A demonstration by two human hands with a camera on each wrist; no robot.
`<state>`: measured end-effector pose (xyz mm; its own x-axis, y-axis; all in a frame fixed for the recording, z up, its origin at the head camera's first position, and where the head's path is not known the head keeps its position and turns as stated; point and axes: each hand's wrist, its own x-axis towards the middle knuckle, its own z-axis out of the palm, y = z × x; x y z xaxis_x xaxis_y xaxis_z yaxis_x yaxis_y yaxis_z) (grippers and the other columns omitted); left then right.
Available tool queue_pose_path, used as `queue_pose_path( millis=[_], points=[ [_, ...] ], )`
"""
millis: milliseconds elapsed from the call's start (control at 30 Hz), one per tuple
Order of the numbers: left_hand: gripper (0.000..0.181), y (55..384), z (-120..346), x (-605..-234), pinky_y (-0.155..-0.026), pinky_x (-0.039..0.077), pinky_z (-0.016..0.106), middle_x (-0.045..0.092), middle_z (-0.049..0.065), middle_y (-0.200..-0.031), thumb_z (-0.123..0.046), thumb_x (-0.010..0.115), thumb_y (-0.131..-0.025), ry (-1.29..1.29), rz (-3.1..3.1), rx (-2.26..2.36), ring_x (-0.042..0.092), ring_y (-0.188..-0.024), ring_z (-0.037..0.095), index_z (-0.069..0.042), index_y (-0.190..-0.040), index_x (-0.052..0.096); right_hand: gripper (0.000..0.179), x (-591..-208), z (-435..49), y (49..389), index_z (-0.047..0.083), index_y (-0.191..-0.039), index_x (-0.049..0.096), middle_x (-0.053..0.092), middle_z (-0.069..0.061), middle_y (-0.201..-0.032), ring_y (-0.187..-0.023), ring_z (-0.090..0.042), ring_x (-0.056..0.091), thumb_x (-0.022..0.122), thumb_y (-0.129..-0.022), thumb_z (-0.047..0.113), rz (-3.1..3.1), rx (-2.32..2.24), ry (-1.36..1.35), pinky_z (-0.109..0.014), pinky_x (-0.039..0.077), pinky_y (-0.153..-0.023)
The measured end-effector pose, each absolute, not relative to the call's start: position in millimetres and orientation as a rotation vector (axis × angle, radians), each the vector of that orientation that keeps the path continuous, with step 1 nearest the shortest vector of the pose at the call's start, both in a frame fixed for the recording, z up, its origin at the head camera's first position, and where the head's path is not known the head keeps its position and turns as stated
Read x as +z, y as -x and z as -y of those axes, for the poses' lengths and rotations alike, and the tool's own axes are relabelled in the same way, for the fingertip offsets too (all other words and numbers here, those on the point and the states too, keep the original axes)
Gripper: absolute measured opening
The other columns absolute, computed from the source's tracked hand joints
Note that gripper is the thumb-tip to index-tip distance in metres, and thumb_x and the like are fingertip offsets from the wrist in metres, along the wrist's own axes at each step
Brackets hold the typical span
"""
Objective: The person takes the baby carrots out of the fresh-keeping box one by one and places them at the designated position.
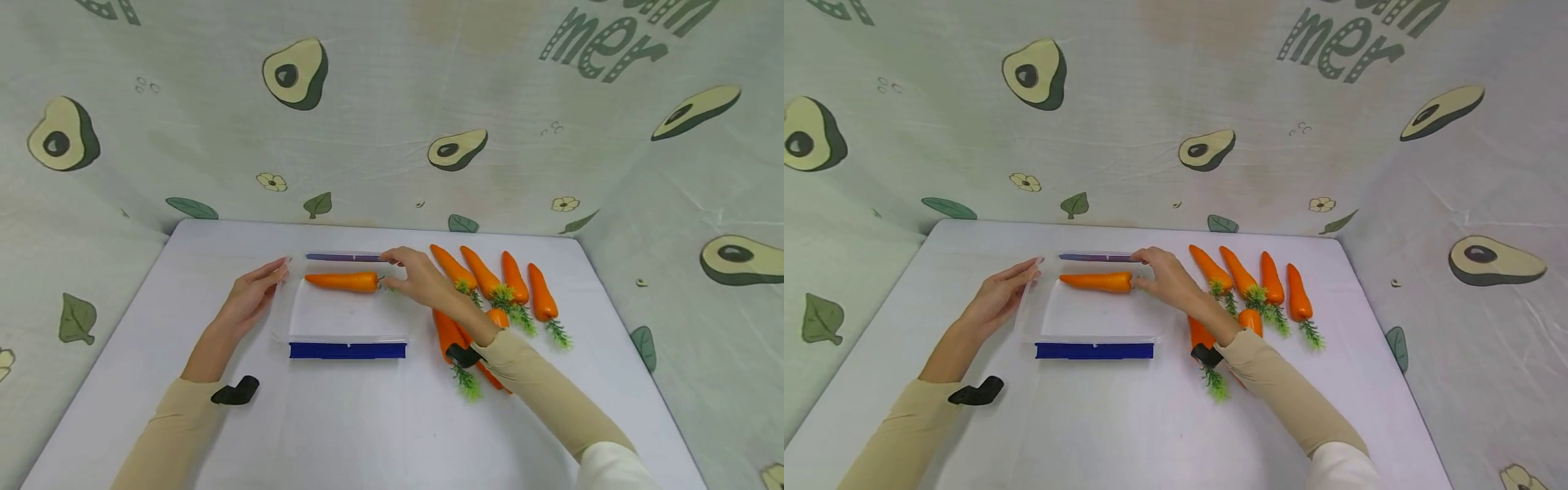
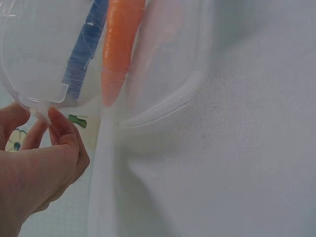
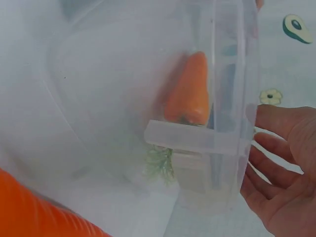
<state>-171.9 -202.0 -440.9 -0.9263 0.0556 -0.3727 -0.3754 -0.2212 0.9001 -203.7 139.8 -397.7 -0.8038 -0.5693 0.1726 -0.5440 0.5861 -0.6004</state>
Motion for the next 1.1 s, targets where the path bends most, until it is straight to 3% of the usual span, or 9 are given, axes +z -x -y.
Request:
queue_pose_path(
  millis=[233, 433, 833, 1100],
  points=[
    [0.070, 173.2, 198.7, -440.8, -0.119, 0.029, 0.021, 0.033, -0.002, -0.166, -0.033, 0.069, -0.100, 0.358, -1.820, 2.172, 0.039, -0.138, 0.008, -0.012, -0.159, 0.039, 0.042, -410.4, -126.0, 206.7, -0.003, -0.131, 0.065, 0.067, -0.016, -0.132, -0.119, -0.035, 0.061, 0.078, -0.093, 0.008, -2.740, -0.940, 1.065, -0.044, 0.051, -0.104],
    [0.068, 174.2, 197.7, -440.7, -0.122, 0.025, 0.026, 0.033, -0.002, -0.167, -0.033, 0.068, -0.101, 0.356, -1.844, 2.162, 0.034, -0.145, 0.011, -0.012, -0.159, 0.039, 0.043, -416.2, -114.3, 209.6, -0.005, -0.131, 0.065, 0.067, -0.016, -0.131, -0.122, -0.031, 0.060, 0.078, -0.092, 0.007, -2.731, -0.862, 1.109, -0.042, 0.048, -0.108],
    [0.067, 173.3, 199.7, -439.1, -0.117, 0.030, 0.019, 0.033, -0.001, -0.166, -0.030, 0.068, -0.102, 0.362, -1.776, 2.206, 0.043, -0.132, 0.004, -0.011, -0.159, 0.039, 0.043, -423.3, -100.4, 209.0, 0.000, -0.134, 0.065, 0.065, -0.016, -0.133, -0.121, -0.031, 0.056, 0.076, -0.093, 0.001, -2.782, -0.625, 1.082, -0.041, 0.047, -0.108],
    [0.066, 171.4, 200.4, -439.6, -0.116, 0.031, 0.018, 0.034, -0.003, -0.166, -0.032, 0.067, -0.102, 0.380, -1.804, 2.179, 0.042, -0.132, 0.003, -0.014, -0.159, 0.040, 0.039, -429.2, -95.2, 205.8, -0.002, -0.129, 0.067, 0.064, -0.017, -0.124, -0.109, -0.028, 0.061, 0.075, -0.091, -0.003, -2.821, -0.628, 1.145, -0.037, 0.052, -0.104]
  ],
)
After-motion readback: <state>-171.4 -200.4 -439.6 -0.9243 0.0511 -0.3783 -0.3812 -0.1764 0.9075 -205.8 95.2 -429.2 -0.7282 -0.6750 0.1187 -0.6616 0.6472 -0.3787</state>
